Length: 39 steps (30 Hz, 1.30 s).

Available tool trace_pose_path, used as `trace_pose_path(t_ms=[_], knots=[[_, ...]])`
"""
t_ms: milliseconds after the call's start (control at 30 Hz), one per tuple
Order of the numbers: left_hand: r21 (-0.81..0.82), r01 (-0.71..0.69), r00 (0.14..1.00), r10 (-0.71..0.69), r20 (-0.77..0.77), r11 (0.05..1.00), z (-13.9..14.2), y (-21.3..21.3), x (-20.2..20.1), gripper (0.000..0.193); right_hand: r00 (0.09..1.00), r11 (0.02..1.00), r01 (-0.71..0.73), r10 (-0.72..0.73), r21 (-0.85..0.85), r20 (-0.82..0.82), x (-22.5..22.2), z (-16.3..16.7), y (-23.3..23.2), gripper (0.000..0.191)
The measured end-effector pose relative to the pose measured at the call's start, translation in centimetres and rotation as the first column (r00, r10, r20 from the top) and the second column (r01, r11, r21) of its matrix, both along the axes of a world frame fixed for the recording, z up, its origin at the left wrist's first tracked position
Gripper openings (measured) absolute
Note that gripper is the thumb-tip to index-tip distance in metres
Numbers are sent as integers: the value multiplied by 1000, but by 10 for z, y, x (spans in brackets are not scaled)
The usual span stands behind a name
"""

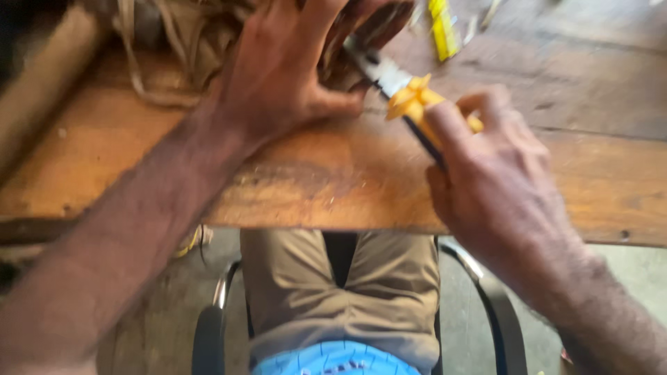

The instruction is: The person sits at a wooden workbench and dismantles an electric motor armature, holding the motor with one hand while using a screwdriver to pry at the copper windings and pliers to cut and pull out wire and insulation. They work around the motor, removing pieces of wire and setting debris aside on the bench.

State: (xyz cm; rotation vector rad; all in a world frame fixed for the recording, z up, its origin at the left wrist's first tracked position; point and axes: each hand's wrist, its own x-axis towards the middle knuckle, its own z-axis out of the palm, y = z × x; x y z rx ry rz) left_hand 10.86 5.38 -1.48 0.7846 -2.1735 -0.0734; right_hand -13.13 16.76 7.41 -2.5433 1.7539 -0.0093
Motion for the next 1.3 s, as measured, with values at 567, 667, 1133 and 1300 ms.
trace_pose_path(t_ms=[567, 667, 1133, 1300], knots=[[45, -17, 996, 21, -82, 999, 13, 8, -18, 121, 873, 729, 131, -406, 672, 270, -16, 33, -56, 31], [22, -30, 997, 32, -70, 999, 12, 6, -19, 119, 706, 555, 129, -633, 822, 316, -21, 30, -55, 28], [60, -26, 995, 31, -99, 998, 23, 14, -26, 122, 211, 430, -252, -850, 867, 483, -27, 6, -33, 28], [87, -44, 993, 53, -104, 995, 16, 14, -20, 125, 19, 386, -356, -908, 851, 419, -22, -10, -20, 26]])
